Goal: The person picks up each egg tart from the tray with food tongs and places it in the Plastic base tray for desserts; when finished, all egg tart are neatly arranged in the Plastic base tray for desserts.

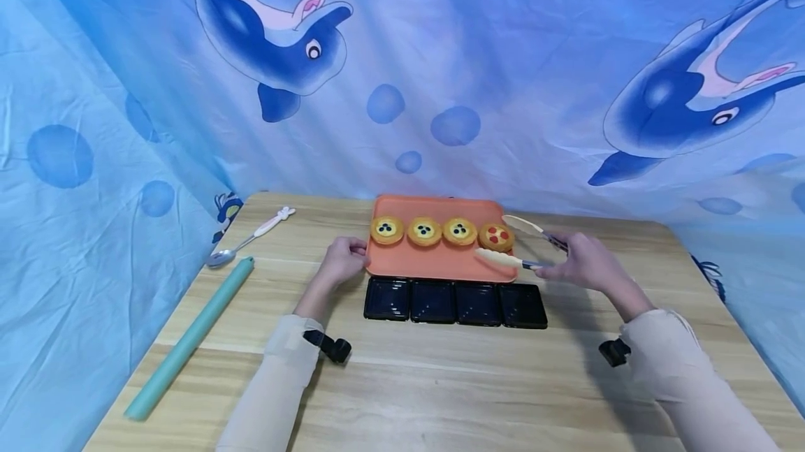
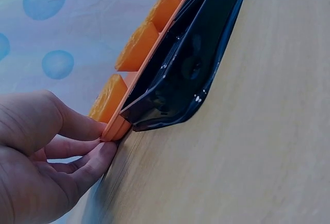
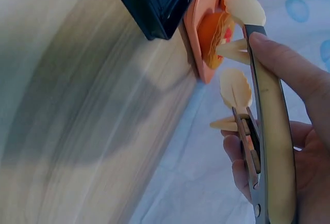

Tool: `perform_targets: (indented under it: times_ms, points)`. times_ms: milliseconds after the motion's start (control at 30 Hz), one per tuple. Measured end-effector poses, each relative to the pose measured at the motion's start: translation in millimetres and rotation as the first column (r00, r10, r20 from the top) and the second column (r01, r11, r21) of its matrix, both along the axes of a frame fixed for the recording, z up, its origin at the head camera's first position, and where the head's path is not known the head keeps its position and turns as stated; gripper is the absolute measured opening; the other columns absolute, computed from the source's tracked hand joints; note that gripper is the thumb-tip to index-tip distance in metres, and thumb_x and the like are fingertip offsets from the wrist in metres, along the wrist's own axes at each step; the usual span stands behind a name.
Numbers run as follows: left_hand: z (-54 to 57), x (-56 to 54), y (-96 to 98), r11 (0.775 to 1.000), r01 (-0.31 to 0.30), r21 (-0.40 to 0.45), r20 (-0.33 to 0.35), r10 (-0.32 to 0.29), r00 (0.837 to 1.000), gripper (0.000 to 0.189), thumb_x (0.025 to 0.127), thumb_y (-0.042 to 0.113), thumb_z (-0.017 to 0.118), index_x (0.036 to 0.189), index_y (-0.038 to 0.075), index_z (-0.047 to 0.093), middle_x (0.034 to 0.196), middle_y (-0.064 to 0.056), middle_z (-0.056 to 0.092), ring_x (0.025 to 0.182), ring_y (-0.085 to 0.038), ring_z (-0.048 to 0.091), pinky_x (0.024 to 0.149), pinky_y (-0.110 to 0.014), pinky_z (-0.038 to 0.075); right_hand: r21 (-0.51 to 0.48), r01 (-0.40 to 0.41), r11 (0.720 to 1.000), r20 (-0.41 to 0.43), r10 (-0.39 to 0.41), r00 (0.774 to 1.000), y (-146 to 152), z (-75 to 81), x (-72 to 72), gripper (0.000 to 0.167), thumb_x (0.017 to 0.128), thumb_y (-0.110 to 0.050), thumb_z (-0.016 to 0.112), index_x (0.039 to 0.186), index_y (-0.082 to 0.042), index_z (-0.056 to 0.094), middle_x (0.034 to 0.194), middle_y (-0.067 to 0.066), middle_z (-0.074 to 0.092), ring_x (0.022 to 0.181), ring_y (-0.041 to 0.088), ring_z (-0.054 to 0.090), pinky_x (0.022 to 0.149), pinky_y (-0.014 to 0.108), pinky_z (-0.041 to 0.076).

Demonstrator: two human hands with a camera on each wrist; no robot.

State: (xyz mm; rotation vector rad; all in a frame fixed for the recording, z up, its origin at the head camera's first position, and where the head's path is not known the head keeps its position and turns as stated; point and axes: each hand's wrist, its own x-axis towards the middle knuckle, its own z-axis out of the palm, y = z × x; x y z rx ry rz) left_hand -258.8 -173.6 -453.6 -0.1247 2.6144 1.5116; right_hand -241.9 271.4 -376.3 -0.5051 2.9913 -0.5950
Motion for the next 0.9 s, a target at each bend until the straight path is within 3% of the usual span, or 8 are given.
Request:
perform_targets:
  times_ms: [133, 367, 533, 667, 900]
  points:
    - [1.0, 0.7, 1.2, 1.000, -0.009, 0.005, 0.002, 0.009, 1.000, 0.034, 0.087, -0.001, 0.067, 0.120, -0.007, 0.063, 0.104, -0.017, 0.064, 0.093, -0.027, 0.063, 0.083, -0.037, 0.053, 0.002, -0.035, 0.999, 0.023, 0.035, 0.999, 3, 2.2, -9.0, 0.086, 0.074, -0.039, 0.087, 0.137, 0.008, 0.052, 0.119, 0.031, 0.063, 0.080, 0.027, 0.055, 0.072, 0.047, 0.049]
    - [0.6, 1.1, 1.0, 1.000, -0.007, 0.001, -0.014, 0.007, 1.000, 0.031, 0.086, -0.001, 0.067, 0.117, -0.006, 0.064, 0.102, -0.016, 0.065, 0.092, -0.027, 0.062, 0.082, -0.037, 0.052, 0.004, -0.033, 0.999, 0.059, 0.033, 0.998, 4, 4.1, -16.8, 0.085, 0.075, -0.040, 0.086, 0.137, 0.007, 0.053, 0.118, 0.030, 0.063, 0.098, 0.040, 0.061, 0.084, 0.059, 0.048]
    - [-0.3, 0.4, 1.1, 1.000, -0.016, 0.023, -0.013, 0.016, 1.000, 0.033, 0.085, -0.002, 0.067, 0.118, -0.007, 0.064, 0.102, -0.017, 0.065, 0.091, -0.027, 0.064, 0.081, -0.036, 0.053, -0.016, -0.034, 0.999, 0.074, 0.035, 0.997, 5, 0.5, -19.4, 0.076, 0.078, -0.034, 0.084, 0.135, 0.007, 0.055, 0.110, 0.025, 0.067, 0.082, 0.029, 0.059, 0.073, 0.048, 0.049]
    - [-1.4, -1.8, 2.2, 0.999, -0.015, 0.041, -0.013, 0.016, 1.000, 0.035, 0.085, -0.003, 0.068, 0.119, -0.007, 0.063, 0.102, -0.017, 0.065, 0.090, -0.026, 0.065, 0.080, -0.034, 0.054, -0.029, -0.035, 0.999, 0.056, 0.037, 0.998, 8, -1.8, -19.1, 0.070, 0.080, -0.030, 0.084, 0.133, 0.006, 0.058, 0.097, 0.017, 0.069, 0.069, 0.022, 0.050, 0.061, 0.037, 0.042]
    - [-3.7, -1.2, 0.7, 0.999, -0.023, 0.034, 0.000, 0.023, 1.000, 0.034, 0.085, -0.002, 0.068, 0.119, -0.006, 0.063, 0.103, -0.016, 0.064, 0.090, -0.026, 0.063, 0.080, -0.034, 0.053, -0.042, -0.050, 0.998, 0.038, 0.051, 0.998, 11, 3.5, -20.3, 0.070, 0.079, -0.033, 0.085, 0.130, 0.008, 0.060, 0.092, 0.015, 0.069, 0.063, 0.020, 0.047, 0.058, 0.036, 0.040]
